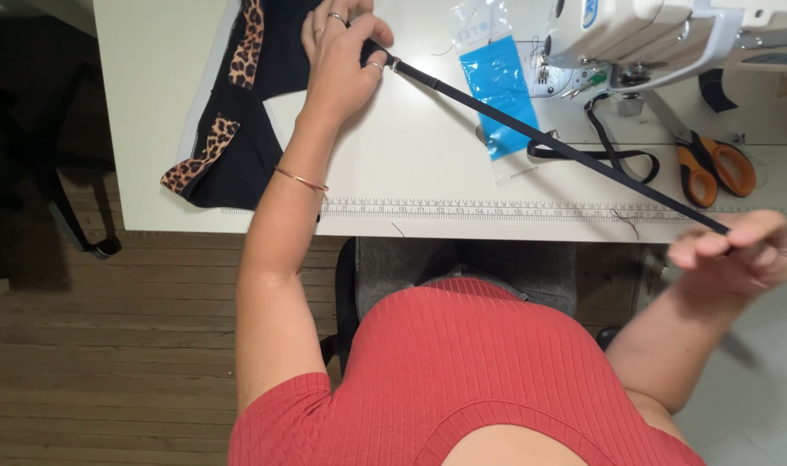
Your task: Assembling garment straps by threading elastic through plastic adjusters and attaching them to fabric
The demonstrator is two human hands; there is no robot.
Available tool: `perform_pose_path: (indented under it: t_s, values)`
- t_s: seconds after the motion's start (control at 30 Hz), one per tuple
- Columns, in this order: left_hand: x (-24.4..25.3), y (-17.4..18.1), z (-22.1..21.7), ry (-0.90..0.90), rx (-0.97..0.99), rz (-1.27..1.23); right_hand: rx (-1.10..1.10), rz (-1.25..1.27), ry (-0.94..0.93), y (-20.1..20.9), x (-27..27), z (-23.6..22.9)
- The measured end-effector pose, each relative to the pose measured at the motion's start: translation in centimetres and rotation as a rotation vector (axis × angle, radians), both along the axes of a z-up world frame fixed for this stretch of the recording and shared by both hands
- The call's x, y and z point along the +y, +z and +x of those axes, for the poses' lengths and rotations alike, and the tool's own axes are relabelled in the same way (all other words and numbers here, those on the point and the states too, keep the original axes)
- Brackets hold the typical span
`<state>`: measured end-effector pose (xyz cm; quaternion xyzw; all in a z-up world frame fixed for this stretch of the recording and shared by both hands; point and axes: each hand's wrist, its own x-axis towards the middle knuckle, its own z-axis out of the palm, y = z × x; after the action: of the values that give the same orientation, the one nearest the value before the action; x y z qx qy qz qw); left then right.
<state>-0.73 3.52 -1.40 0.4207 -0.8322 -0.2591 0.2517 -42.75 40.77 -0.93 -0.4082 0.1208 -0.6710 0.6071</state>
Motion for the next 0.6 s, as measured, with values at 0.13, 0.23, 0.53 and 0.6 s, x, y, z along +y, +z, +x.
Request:
perform_pose_path:
  t_s: [0.13,0.23,0.53,0.6]
  values:
    - [2.4,0.8,-1.4,-0.084,-0.209,0.017,-0.031,-0.061,-0.140,-0.1,-2.5,2.7]
    - [4.2,1.0,-1.5,-0.142,-0.548,-0.086,0.410,-0.182,-0.447,2.6,-6.1,4.9]
    - [6.2,3.1,0.3,-0.062,0.417,0.183,1.216,0.135,-0.282,12.9,-17.5,18.0]
    - [7.6,4.6,0.3,-0.194,0.644,0.473,1.347,0.208,-0.118,11.0,-21.3,20.0]
